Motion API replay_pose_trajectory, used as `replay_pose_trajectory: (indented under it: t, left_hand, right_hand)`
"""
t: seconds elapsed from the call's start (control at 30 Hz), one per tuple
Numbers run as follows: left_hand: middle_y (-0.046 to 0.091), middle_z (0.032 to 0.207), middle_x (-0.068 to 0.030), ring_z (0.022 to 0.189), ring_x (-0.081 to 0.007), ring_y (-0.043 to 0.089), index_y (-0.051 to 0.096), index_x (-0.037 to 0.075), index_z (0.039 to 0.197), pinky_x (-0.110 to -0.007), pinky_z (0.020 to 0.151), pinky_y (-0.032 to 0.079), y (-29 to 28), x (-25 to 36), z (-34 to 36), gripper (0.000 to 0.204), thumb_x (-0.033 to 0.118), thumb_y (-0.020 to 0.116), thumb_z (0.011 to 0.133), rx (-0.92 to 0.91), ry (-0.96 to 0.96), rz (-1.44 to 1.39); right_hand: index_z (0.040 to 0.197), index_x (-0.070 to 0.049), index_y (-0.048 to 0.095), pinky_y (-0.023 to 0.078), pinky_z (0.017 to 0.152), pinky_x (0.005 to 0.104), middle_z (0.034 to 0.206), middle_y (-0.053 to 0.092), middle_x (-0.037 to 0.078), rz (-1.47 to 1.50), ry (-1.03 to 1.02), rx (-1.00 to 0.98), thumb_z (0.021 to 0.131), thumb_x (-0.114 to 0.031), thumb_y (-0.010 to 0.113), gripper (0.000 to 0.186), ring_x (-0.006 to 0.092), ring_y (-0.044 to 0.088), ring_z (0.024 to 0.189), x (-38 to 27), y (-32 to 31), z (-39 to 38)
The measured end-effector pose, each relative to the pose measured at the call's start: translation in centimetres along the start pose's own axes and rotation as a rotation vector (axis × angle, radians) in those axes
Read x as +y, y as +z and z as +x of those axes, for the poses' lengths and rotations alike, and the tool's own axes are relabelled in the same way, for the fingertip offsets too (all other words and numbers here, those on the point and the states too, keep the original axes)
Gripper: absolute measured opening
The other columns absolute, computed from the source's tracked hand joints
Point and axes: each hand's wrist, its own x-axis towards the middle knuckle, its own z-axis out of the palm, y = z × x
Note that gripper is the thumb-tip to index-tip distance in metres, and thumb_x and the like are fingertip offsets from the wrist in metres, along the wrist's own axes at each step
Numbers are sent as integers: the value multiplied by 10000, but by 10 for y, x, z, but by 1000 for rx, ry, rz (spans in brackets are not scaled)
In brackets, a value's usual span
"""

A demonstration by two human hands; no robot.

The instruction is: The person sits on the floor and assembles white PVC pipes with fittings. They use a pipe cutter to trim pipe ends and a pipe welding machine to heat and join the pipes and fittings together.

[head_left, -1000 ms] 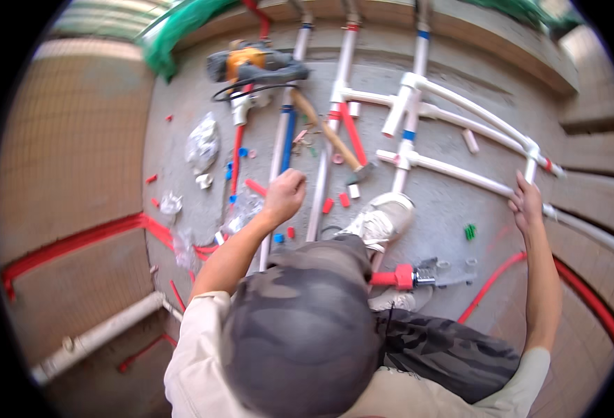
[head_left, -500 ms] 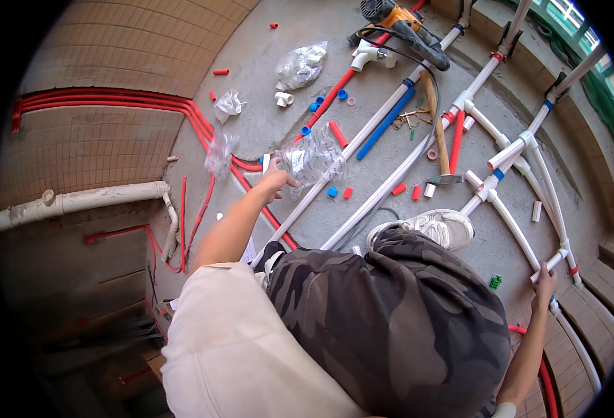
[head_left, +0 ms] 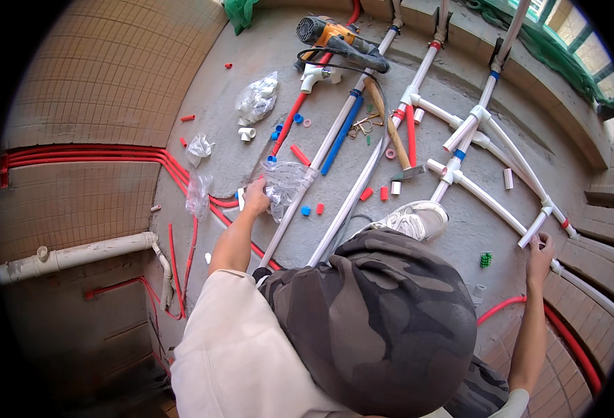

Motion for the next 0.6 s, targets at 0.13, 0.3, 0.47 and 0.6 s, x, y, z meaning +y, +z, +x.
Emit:
replay_pose_trajectory:
  t: [0.13, 0.3, 0.47, 0.6]
  left_hand:
    - [662, 949, -177, 894, -368, 639, 578, 18, 1100, -377, 829, 489, -14, 34, -9, 311, -65, 518, 807, 103, 113, -353]
    - [621, 937, -251, 906, -415, 616, 528, -10, 1062, -446, 817, 480, -95, 155, 0, 227, -51, 472, 845, 175, 325, -422]
    - [610, 992, -263, 964, -483, 579, 474, -12, 1035, -547, 822, 455, -163, 345, -39, 170, -9, 497, 867, 201, 769, 20]
    - [597, 1031, -216, 1010, -430, 574, 475, 5, 1046, -491, 847, 446, -171, 459, -68, 229, -3, 547, 829, 152, 1121, 133]
  right_hand:
    - [1135, 17, 646, 494, 799, 314, 1005, 619, 79, 150, -40, -3, 974, -177, 656, 252, 165, 586, 872, -35, -9, -15]
    - [1088, -14, 660, 459, 692, 241, 857, 584, 1, 446, -119, -225, 981, -87, 624, 135, 76, 540, 756, -147, -17, -44]
    - [1199, -4, 665, 541, 915, 364, 1122, 703, 172, 499, -764, -348, 949, 34, 599, 261, 286, 690, 1009, -276, -30, -75]
    - [1285, -3, 624, 515, 984, 386, 1151, 697, 201, 388, -895, -116, 940, 96, 531, 371, 361, 671, 1108, -299, -32, -63]
